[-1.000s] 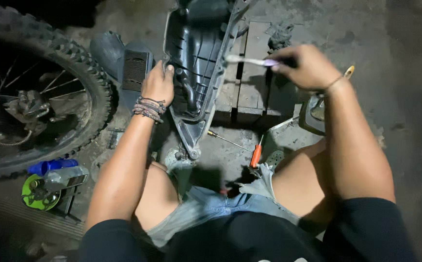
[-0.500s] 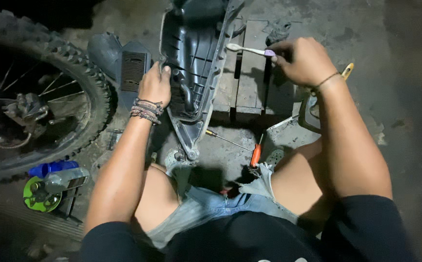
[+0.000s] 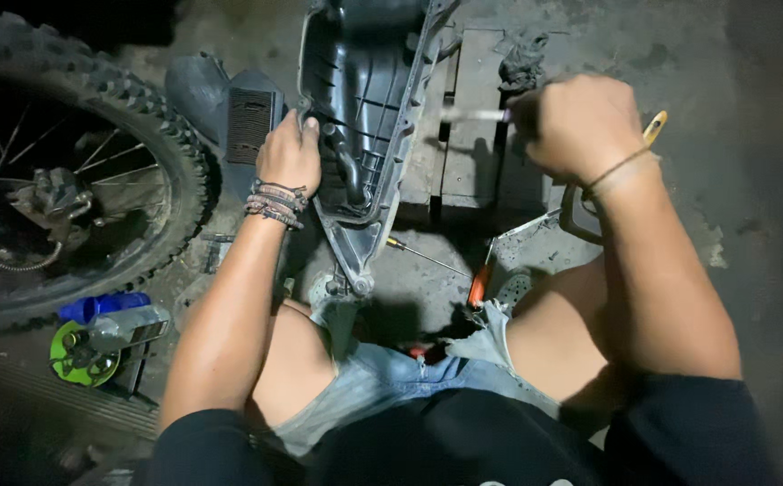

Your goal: The person sits on the floor and cleans a black motorcycle fender. They use a toothbrush to scrub the interior and exterior surfaces, then wipe the part with a cloth.

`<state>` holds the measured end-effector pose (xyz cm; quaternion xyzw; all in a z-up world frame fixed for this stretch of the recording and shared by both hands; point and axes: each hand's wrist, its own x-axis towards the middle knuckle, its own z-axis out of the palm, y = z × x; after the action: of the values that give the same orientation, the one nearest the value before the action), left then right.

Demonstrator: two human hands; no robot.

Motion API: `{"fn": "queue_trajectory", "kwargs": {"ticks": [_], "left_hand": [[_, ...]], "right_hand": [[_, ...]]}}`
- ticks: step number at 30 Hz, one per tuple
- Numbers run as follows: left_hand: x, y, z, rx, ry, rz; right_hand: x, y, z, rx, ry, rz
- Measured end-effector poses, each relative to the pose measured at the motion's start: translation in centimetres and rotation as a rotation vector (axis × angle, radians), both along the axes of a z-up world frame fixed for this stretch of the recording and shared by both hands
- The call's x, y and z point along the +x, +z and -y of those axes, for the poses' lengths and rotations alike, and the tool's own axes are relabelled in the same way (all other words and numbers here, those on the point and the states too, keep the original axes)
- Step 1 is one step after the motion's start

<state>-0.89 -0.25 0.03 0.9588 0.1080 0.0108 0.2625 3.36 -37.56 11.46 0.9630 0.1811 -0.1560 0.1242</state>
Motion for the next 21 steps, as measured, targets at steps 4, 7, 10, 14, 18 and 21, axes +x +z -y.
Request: {"fn": "queue_trajectory", "kwargs": {"ticks": [4, 7, 10, 14, 18, 21], "left_hand": [[-0.3, 0.3, 0.4, 0.0, -0.024, 0.01], [0.0, 0.9, 0.5, 0.0, -0.019, 0.013], [-0.4, 0.7, 0.5, -0.013, -0.033, 0.04], [-0.2, 0.5, 0.3, -0.017, -0.02, 0.03], [-0.2, 0.7, 0.4, 0.001, -0.026, 0.037], [-0.5, 1.3, 0.7, -0.022, -0.026, 0.023]], "right_hand": [[-1.0, 0.3, -1.1, 0.152, 0.049, 0.172], [-0.6, 0.7, -1.1, 0.004, 0.035, 0.107], [-0.6, 0.5, -0.3, 0.051, 0.082, 0.232], [-1.0, 1.0, -1.9, 0.127, 0.114, 0.108], [-1.1, 1.4, -1.1, -0.032, 0.076, 0.198], [-1.8, 1.1, -1.6, 0.15, 0.074, 0.127]]}}
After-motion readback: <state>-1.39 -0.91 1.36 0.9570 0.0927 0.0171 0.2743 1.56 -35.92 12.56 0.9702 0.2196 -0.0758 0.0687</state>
